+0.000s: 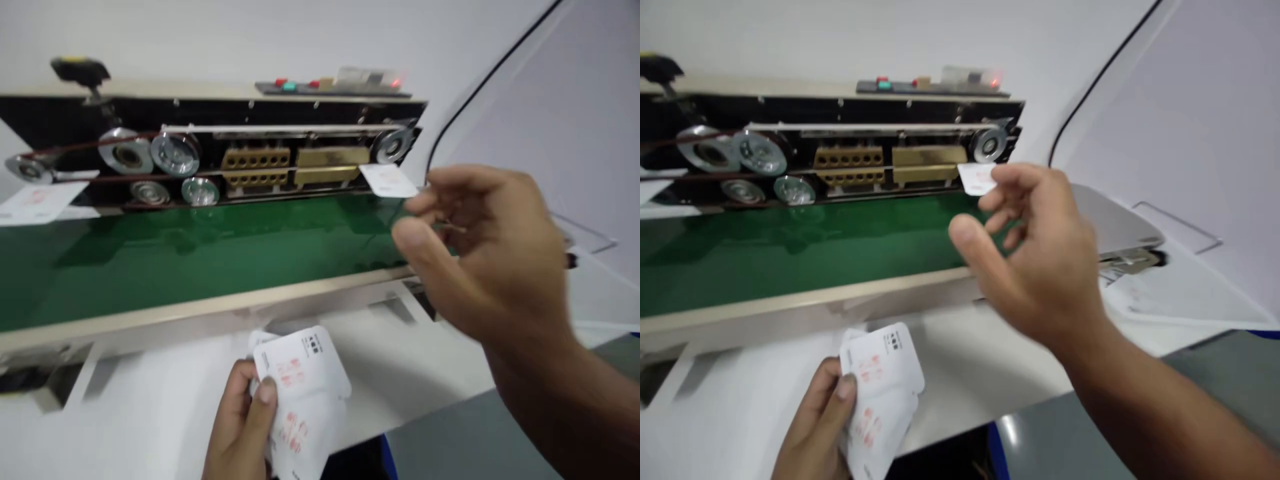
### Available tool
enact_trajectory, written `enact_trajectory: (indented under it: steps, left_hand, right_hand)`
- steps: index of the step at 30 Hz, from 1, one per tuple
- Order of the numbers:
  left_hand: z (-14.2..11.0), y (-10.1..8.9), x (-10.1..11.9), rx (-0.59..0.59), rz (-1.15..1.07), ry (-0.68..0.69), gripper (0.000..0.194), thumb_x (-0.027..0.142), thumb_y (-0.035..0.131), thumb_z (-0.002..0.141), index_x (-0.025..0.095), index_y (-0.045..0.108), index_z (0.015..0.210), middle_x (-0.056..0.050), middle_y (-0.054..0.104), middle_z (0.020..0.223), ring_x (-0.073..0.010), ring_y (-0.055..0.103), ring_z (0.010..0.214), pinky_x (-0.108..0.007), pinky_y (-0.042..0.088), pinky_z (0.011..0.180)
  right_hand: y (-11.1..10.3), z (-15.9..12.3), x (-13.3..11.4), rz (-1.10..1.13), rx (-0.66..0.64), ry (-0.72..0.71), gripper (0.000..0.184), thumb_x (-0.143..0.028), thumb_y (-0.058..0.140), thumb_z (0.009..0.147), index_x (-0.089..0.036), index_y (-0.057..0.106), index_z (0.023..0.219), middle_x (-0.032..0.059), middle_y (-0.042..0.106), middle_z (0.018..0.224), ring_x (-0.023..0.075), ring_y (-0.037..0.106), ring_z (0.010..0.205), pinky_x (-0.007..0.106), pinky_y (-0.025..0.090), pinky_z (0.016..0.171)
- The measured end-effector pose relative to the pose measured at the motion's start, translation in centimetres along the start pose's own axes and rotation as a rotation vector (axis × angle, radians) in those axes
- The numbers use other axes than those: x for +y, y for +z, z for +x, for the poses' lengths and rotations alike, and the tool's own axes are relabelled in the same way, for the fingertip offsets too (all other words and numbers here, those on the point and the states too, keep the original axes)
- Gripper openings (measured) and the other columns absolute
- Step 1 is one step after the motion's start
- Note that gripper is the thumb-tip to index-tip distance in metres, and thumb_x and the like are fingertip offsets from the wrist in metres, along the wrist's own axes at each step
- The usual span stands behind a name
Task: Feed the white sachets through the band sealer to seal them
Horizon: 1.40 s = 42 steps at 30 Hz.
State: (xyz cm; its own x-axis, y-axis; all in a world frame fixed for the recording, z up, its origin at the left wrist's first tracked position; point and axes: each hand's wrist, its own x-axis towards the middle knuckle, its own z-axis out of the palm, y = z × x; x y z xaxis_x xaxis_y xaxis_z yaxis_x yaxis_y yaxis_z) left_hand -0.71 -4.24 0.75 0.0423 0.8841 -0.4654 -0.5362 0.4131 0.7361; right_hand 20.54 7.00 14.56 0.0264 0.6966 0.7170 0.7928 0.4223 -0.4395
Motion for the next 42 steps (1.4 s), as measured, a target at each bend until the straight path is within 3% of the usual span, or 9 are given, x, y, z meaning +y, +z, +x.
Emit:
enact_trajectory:
  steps: [5, 9, 12, 19, 22, 28, 33, 38, 42]
  left_hand:
    - [0.2, -0.5, 0.2, -0.121, -0.026, 0.043, 0.031, 0.05, 0.067, 0.091, 0.024, 0.05, 0.092, 0.004, 0.066, 0.073, -0.0098, 0.054, 0.061, -0.021, 0.042, 0.056]
    - [0.4, -1.0, 0.0, -0.167, -0.032, 0.064, 0.025, 0.047, 0.061, 0.096, 0.026, 0.047, 0.096, 0.006, 0.063, 0.07, -0.0092, 0.051, 0.057, -0.022, 0.043, 0.054]
    - [0.4, -1.4, -0.3, -0.177, -0.016, 0.08, 0.02, 0.044, 0.057, 0.099, 0.026, 0.046, 0.097, 0.006, 0.064, 0.072, -0.0098, 0.053, 0.06, -0.022, 0.044, 0.056]
    - [0.3, -1.5, -0.1, -0.236, 0.048, 0.112, 0.014, 0.038, 0.056, 0.1, 0.027, 0.048, 0.098, 0.008, 0.066, 0.077, -0.0063, 0.056, 0.063, -0.018, 0.044, 0.059]
    - [0.3, -1.3, 0.0, -0.245, 0.049, 0.119, 0.015, 0.039, 0.059, 0.099, 0.027, 0.049, 0.097, 0.009, 0.063, 0.073, -0.0049, 0.052, 0.06, -0.015, 0.043, 0.057]
    - [0.4, -1.4, 0.0, -0.297, 0.027, 0.124, 0.016, 0.038, 0.06, 0.098, 0.025, 0.05, 0.096, 0.006, 0.07, 0.084, -0.0067, 0.059, 0.069, -0.018, 0.047, 0.064]
    - [0.0, -1.0, 0.3, -0.247, 0.062, 0.061, 0.027, 0.046, 0.064, 0.095, 0.023, 0.05, 0.099, 0.0, 0.072, 0.087, -0.0127, 0.062, 0.074, -0.026, 0.05, 0.067]
    - [0.1, -0.8, 0.3, -0.217, 0.11, 0.077, 0.03, 0.051, 0.065, 0.092, 0.024, 0.051, 0.093, 0.003, 0.066, 0.076, -0.0114, 0.055, 0.066, -0.024, 0.045, 0.061]
    - [0.4, -0.6, 0.0, -0.138, 0.088, 0.12, 0.037, 0.056, 0.075, 0.081, 0.025, 0.058, 0.091, 0.001, 0.066, 0.084, -0.0145, 0.059, 0.074, -0.025, 0.047, 0.069]
  right_hand:
    - [0.4, -6.0, -2.8, 0.149, -0.502, -0.106, 0.045, -0.038, 0.069, 0.091, -0.021, 0.052, 0.129, 0.0039, 0.064, 0.1, 0.0175, 0.06, 0.076, 0.031, 0.053, 0.061]
    - [1.7, -7.8, -2.7, 0.164, -0.674, -0.088, 0.05, -0.031, 0.065, 0.09, -0.018, 0.047, 0.135, 0.0037, 0.063, 0.096, 0.0172, 0.06, 0.073, 0.029, 0.056, 0.061]
    - [2.3, -8.3, -2.5, 0.135, -0.684, -0.096, 0.046, -0.029, 0.063, 0.091, -0.017, 0.048, 0.133, 0.0055, 0.062, 0.098, 0.0181, 0.06, 0.075, 0.03, 0.058, 0.063]
    - [2.2, -8.1, -2.6, 0.071, -0.717, -0.392, 0.033, -0.022, 0.059, 0.095, -0.015, 0.052, 0.127, 0.0129, 0.052, 0.125, 0.0279, 0.053, 0.116, 0.042, 0.052, 0.099]
    - [2.3, -8.0, -2.5, 0.14, -0.77, -0.331, 0.039, -0.021, 0.061, 0.094, -0.016, 0.05, 0.131, 0.0109, 0.051, 0.13, 0.0242, 0.052, 0.121, 0.035, 0.051, 0.104]
    - [2.6, -8.5, -2.9, 0.316, -0.519, -0.114, 0.042, -0.014, 0.065, 0.09, -0.024, 0.052, 0.129, 0.0071, 0.054, 0.123, 0.0224, 0.054, 0.118, 0.032, 0.056, 0.092]
    - [2.9, -9.3, -4.1, 0.605, -0.449, 0.15, 0.048, -0.007, 0.065, 0.087, -0.032, 0.052, 0.127, 0.0051, 0.051, 0.128, 0.0194, 0.065, 0.101, 0.031, 0.062, 0.076]
    - [3.3, -9.6, -5.1, 0.541, -0.596, 0.071, 0.058, -0.015, 0.068, 0.085, -0.034, 0.043, 0.134, 0.0001, 0.067, 0.105, 0.0183, 0.071, 0.087, 0.028, 0.061, 0.076]
    - [3.0, -9.3, -5.0, 0.539, -0.774, -0.069, 0.065, -0.011, 0.057, 0.09, -0.033, 0.03, 0.145, 0.0047, 0.07, 0.113, 0.0211, 0.072, 0.098, 0.032, 0.062, 0.08]
